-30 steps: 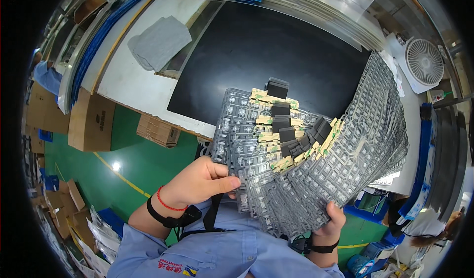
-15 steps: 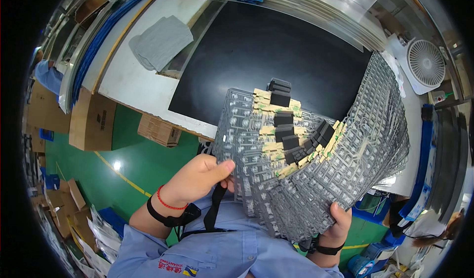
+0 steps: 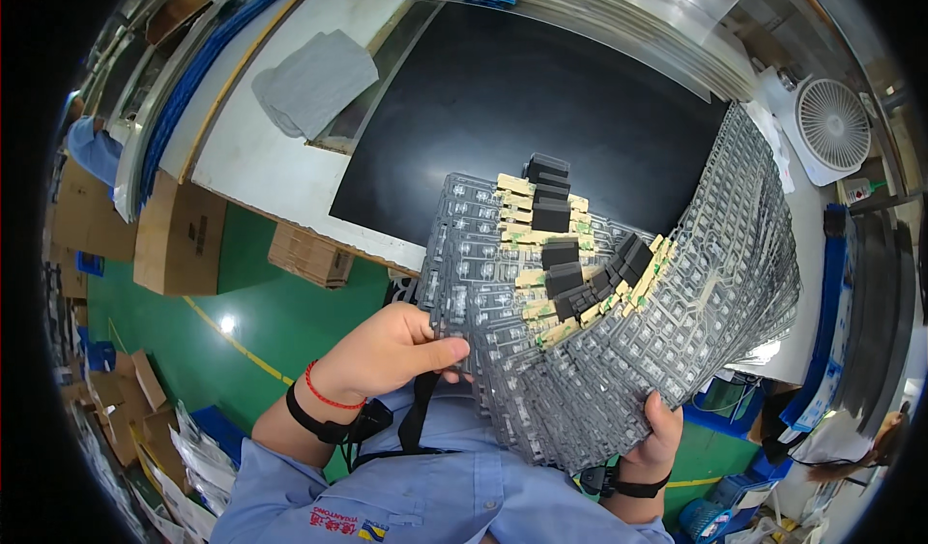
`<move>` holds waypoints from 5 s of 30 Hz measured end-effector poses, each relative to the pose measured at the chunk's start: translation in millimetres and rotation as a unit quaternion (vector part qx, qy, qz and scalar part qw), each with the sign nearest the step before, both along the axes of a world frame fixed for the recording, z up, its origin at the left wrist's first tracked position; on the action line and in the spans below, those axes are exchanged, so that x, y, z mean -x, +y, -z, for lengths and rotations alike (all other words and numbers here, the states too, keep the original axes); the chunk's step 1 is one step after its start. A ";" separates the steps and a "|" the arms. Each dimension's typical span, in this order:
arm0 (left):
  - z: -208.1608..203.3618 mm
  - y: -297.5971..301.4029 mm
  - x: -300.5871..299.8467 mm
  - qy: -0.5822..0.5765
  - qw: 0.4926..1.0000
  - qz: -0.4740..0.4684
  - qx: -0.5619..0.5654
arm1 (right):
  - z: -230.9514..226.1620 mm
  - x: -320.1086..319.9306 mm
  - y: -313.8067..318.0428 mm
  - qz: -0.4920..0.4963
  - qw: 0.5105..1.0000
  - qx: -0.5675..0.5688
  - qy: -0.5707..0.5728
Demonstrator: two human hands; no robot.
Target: The person is sorting and stacking flexible keyboard membrane layers at an assembly workstation.
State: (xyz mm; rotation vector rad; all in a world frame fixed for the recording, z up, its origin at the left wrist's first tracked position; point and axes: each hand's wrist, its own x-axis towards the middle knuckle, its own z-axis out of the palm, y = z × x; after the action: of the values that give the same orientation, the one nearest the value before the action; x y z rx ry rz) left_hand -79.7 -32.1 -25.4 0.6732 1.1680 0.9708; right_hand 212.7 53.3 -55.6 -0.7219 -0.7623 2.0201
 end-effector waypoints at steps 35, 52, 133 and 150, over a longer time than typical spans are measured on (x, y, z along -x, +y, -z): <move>17.6 -0.5 -6.8 -0.050 0.994 -0.099 0.023 | -5.7 21.6 -8.9 0.016 0.999 0.039 -0.034; 26.7 -3.0 -0.7 -0.068 0.996 -0.055 -0.008 | -2.9 12.5 -9.5 -0.005 1.000 0.028 -0.012; 26.3 -4.8 -3.3 -0.169 0.983 -0.076 -0.001 | -5.4 29.7 -11.9 -0.062 0.994 0.079 0.051; 22.9 -4.3 1.0 -0.064 0.997 -0.037 0.010 | 1.9 15.8 -13.5 0.024 0.998 0.050 -0.014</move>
State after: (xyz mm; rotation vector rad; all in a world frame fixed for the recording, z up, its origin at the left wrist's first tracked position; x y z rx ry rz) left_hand -80.7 -36.4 -48.3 0.5460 1.0946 1.0480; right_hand 196.9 39.8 -57.6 -0.8194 -0.6578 2.0206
